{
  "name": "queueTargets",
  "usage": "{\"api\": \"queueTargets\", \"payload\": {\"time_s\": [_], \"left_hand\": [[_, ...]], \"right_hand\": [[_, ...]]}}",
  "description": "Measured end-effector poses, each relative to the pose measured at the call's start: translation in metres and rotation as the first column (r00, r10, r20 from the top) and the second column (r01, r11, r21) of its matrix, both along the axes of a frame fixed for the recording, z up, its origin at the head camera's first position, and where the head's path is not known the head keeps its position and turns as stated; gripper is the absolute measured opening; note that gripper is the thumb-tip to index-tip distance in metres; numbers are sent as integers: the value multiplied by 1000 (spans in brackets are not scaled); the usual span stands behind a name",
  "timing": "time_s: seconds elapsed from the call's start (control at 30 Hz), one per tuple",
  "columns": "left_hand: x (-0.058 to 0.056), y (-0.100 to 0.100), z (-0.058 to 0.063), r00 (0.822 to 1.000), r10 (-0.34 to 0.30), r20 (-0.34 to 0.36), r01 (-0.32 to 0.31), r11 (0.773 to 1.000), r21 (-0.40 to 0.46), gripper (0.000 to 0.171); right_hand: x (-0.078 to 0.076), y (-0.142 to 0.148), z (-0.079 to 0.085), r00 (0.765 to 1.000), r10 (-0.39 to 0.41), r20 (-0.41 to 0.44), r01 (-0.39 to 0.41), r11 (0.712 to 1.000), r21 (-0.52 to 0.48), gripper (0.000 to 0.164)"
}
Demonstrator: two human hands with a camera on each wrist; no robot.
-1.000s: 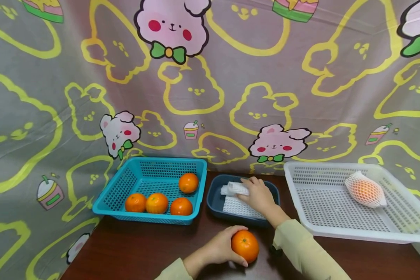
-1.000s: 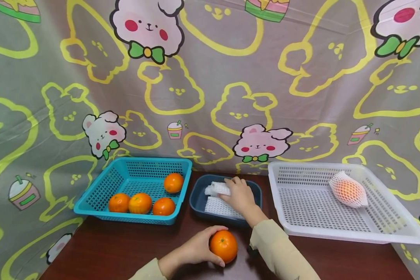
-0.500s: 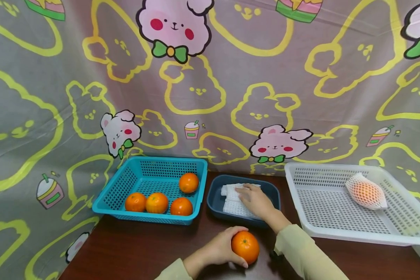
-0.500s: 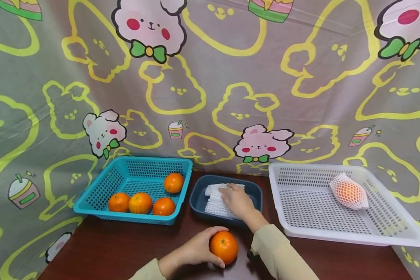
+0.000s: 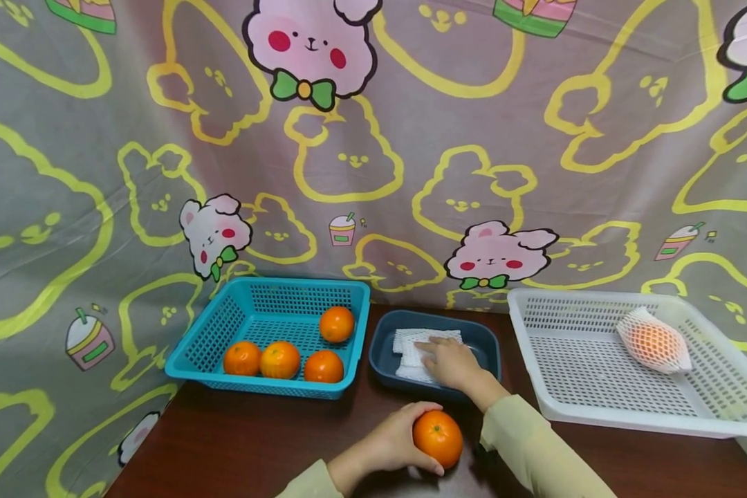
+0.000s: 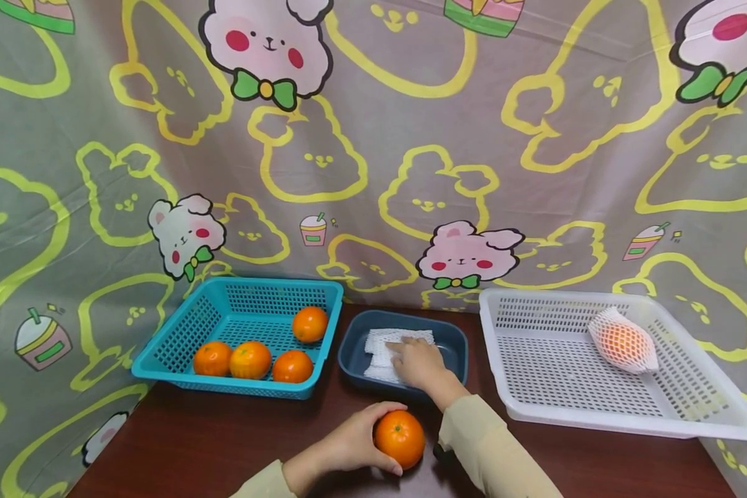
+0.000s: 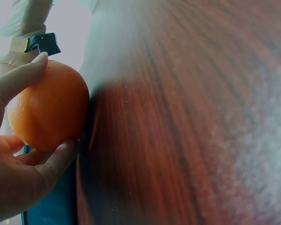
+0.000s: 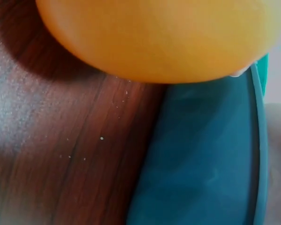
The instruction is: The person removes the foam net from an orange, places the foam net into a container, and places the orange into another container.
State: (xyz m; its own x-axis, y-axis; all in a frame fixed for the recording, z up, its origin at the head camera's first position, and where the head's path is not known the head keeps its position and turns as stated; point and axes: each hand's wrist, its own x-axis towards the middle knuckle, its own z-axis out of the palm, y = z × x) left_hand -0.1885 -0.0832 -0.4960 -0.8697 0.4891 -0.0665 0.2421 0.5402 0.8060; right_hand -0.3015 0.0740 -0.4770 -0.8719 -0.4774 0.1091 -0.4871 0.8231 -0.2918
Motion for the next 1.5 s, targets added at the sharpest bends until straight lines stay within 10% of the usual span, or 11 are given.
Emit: {"api": "queueTargets", "payload": {"time_s": [0.67, 0.97, 1.5], "left_hand": [[4, -2, 3, 1000, 13, -20, -12, 998, 59, 78], [11, -13, 23, 999, 49, -17, -47, 996, 77, 77], [27, -48, 61, 991, 104, -86, -91, 986, 138, 80]], "right_hand": [[1, 8, 10, 987, -50, -155, 18, 979, -205, 26], [2, 11, 18, 964, -41, -264, -36, 959, -280, 24], [5, 10, 31, 987, -30, -157, -27, 935, -353, 26]]}}
